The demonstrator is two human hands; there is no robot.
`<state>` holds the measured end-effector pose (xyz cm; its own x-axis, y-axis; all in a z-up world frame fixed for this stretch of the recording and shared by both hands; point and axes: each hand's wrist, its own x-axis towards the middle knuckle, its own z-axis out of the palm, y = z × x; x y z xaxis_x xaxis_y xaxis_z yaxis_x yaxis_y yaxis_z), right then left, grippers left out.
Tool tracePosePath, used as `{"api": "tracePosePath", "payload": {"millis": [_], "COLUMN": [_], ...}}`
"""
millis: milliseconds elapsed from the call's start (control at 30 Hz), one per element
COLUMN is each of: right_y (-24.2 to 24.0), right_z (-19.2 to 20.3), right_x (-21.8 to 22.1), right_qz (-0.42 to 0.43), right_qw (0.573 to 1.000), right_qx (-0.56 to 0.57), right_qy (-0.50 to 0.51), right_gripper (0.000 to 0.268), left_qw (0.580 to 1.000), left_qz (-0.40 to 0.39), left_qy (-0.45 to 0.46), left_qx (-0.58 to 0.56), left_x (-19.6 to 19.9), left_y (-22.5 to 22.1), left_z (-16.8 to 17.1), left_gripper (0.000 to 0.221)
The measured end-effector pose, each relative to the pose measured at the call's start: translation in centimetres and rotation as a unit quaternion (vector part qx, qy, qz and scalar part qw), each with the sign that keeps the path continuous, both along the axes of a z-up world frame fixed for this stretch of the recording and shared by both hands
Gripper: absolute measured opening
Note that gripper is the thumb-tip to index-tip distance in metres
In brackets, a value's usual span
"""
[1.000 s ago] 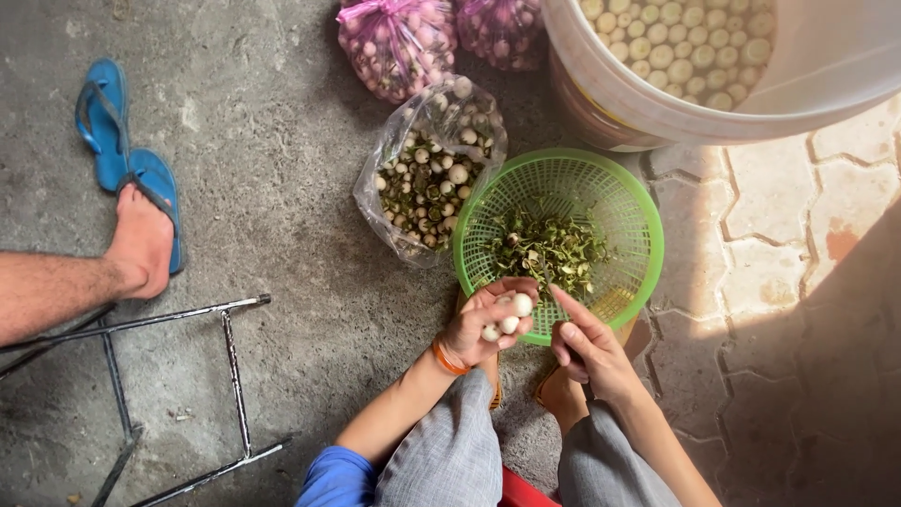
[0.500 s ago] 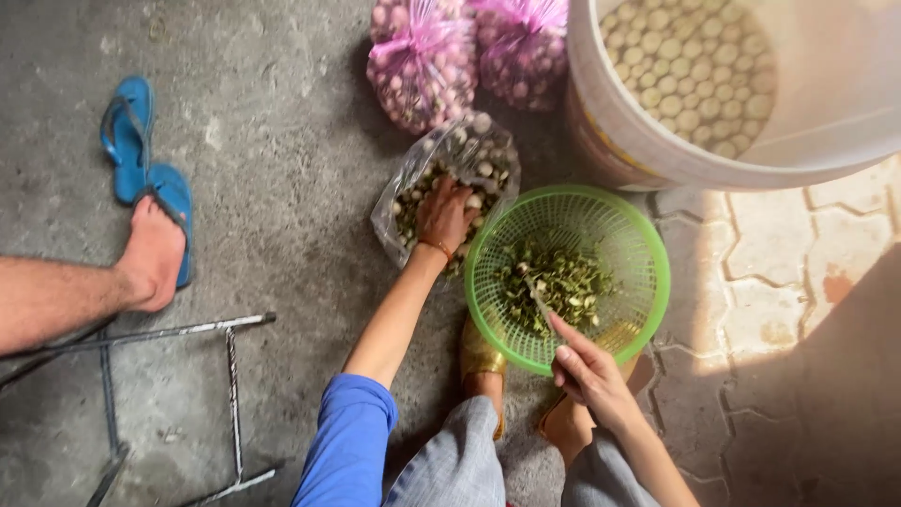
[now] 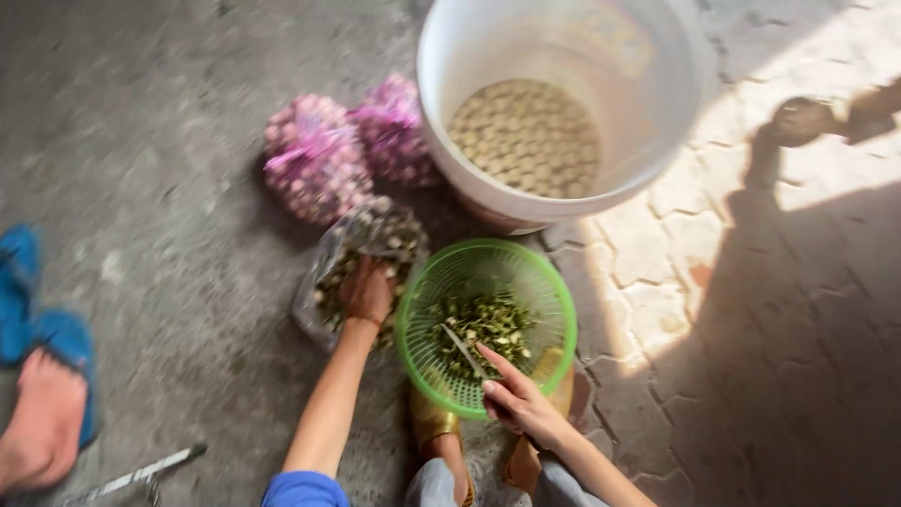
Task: Peeling shallots one by one using a small knife and placing the cleaned shallots into a bucket of water.
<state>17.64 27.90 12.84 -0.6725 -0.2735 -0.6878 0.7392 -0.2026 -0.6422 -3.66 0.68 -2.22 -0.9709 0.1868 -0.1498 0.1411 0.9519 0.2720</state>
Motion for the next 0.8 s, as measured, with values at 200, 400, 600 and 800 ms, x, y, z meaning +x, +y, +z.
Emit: {"api": "tracePosePath", "payload": {"millis": [200,400,600,800], "right_y": [0.9,0.2,0.8,1.3], "right_z": [1.0,-3.5,-1.0,-2.1], "right_x": [0.0,1.3,0.2,0.7], "right_qz": [0.020,0.025,0.055,0.036], "right_qw": [0.998,0.983,0.962,0.953], "right_qx": [-0.027,-0.088,-0.080,-0.031], "right_qy": [0.057,0.157,0.255,0.300], "right_gripper": [0.062,0.064,0.076,0.068], "left_qw": [0.993,0.650,0.439,0.520], "left_qz": [0.064,0.348,0.150,0.231], "left_qy": [-0.090,-0.213,-0.386,-0.332], "left_qx": [0.033,0.641,0.797,0.753], "left_x": [1.9,10.1,18.2,19.2], "left_y": [-0.7,-1.1,7.8,9.1], "left_z": [6.2,5.1,5.8,9.4], "left_gripper": [0.018,0.035,0.049,0.053]}}
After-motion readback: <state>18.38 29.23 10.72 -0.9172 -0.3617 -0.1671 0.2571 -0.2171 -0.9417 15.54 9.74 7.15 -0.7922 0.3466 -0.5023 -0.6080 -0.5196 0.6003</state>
